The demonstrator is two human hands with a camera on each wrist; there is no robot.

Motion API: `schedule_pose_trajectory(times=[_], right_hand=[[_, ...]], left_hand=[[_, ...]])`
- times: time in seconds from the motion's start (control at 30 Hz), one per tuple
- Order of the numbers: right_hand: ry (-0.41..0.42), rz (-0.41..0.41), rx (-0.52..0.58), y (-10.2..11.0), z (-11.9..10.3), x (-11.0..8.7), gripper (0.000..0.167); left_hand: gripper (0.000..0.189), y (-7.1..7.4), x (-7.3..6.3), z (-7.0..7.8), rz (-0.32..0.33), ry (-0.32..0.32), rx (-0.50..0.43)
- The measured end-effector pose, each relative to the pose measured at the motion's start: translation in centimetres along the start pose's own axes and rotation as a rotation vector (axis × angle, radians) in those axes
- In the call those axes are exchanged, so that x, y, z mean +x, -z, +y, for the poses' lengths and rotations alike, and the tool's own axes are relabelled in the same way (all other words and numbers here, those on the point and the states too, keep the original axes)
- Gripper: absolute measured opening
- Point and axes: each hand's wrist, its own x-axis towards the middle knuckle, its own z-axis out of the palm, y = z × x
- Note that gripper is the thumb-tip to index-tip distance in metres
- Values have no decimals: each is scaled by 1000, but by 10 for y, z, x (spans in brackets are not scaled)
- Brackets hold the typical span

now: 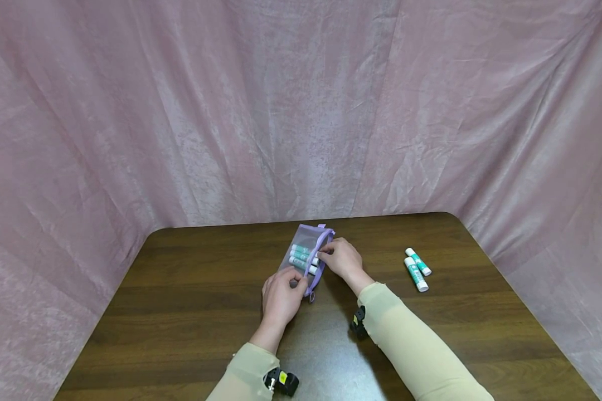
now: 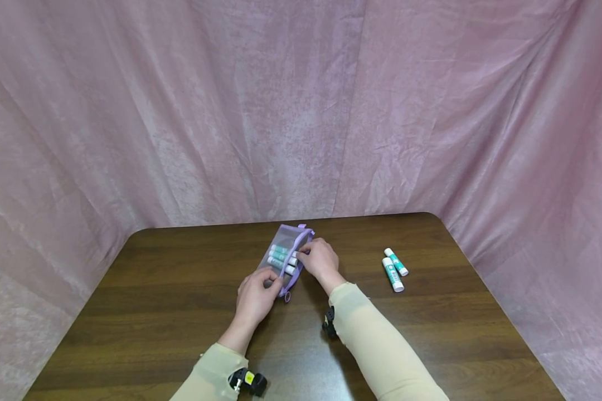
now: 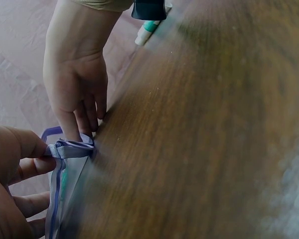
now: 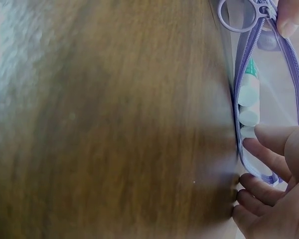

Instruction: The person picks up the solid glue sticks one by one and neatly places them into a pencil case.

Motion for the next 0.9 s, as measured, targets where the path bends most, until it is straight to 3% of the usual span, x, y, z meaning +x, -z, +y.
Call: schedule_pose_trajectory(times=[0.47, 0.7, 0.9], right_hand=[[47, -52, 58, 1, 13, 3, 27], [88, -73, 56, -24, 51, 27, 39], [94, -52, 27, -21, 58, 24, 46]], left_hand=[[20, -2, 0, -1, -10, -2, 1], [20, -2, 1, 0, -14, 5, -8], [19, -4, 1, -1, -3, -10, -1]])
